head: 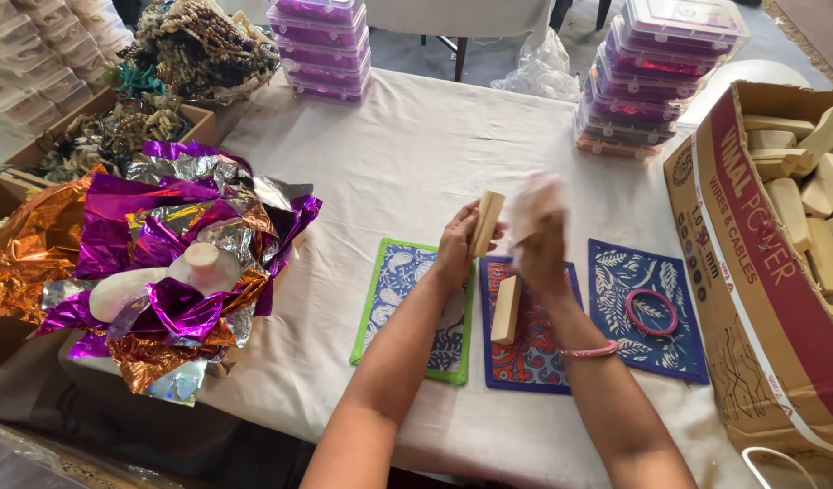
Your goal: The person wraps a small wooden block in a piece of shiny purple foil, folds the edges, and places it into a clear plastic container. They then take another wooden block, wipe it with a white cloth, and wrap it in a piece of shiny gold foil.
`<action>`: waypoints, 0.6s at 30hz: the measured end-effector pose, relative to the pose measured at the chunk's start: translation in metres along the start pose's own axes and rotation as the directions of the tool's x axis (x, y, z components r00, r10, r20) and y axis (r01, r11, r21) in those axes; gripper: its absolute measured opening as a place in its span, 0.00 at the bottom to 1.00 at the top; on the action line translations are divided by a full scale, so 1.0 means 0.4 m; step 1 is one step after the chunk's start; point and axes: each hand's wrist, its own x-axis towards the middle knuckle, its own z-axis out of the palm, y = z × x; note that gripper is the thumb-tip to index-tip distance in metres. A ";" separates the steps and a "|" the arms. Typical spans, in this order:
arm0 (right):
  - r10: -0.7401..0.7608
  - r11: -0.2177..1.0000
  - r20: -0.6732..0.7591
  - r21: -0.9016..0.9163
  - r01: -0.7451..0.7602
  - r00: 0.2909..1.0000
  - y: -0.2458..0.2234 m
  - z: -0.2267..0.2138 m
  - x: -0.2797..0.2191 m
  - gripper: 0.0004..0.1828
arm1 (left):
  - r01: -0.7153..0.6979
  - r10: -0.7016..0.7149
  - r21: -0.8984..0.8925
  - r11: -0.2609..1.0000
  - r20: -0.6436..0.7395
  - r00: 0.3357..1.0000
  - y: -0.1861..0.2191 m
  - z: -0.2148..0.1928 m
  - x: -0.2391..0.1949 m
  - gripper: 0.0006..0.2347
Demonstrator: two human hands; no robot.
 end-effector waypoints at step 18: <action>-0.480 0.349 0.448 -0.691 0.633 0.754 -0.203 0.106 -0.014 0.47 | -0.006 0.030 -0.198 0.980 0.118 0.993 -0.079 -0.073 0.052 0.27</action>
